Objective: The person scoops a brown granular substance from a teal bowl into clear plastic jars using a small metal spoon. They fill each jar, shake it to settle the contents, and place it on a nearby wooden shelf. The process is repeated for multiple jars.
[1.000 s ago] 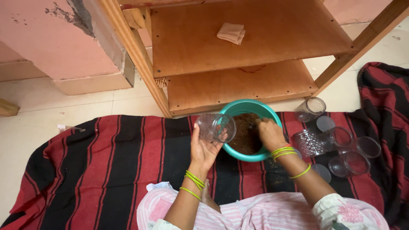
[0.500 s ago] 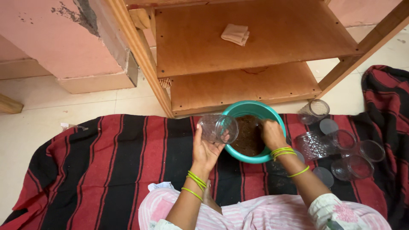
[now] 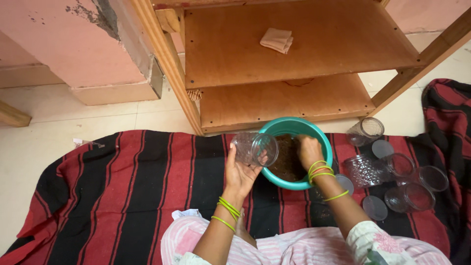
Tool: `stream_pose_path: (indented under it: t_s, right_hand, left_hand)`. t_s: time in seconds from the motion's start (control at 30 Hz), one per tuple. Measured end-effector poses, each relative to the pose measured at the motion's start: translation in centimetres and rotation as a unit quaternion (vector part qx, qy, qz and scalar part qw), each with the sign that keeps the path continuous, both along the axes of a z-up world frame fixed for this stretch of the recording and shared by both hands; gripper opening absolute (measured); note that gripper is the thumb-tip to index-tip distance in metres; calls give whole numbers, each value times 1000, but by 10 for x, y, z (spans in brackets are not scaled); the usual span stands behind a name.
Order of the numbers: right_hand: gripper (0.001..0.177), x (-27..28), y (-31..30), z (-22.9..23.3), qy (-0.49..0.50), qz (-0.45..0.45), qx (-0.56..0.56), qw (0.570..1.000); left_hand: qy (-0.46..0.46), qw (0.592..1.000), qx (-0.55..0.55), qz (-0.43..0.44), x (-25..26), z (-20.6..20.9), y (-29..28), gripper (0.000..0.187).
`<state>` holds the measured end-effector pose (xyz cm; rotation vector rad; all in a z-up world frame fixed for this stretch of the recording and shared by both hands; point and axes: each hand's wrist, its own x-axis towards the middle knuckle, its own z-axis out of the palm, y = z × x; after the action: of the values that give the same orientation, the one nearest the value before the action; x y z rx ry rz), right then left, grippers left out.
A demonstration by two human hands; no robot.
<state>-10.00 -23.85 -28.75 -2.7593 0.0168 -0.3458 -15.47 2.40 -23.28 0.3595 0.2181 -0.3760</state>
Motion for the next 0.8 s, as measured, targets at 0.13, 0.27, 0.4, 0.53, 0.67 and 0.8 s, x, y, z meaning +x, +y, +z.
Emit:
stream_pose_path:
  t_s: [0.13,0.27,0.4,0.53,0.67,0.8]
  right_hand:
    - [40,-13,21,13,-6,96,106,990]
    - [37,-28,24,40,39,166,92,981]
    - [40,-38,21,58,-9,171,128,977]
    - [26,-47,35,54,112,83,251,958]
    - [19,-48,37,46,235,44,327,914]
    - [22,-48,22,39,8,78,95,992]
  left_hand:
    - [-3,1000,12,-5,-2,1,0,71]
    - [-1,999,31,-12,-3,2,0,71]
    - [-1,999,32,-13,-3,2,-1,72]
    - [7,999,32,-8,-2,3,-1,72]
    - [8,999,32,-10,-4,1,0,72]
    - [8,1000,26,-7,-1,0,-1,71]
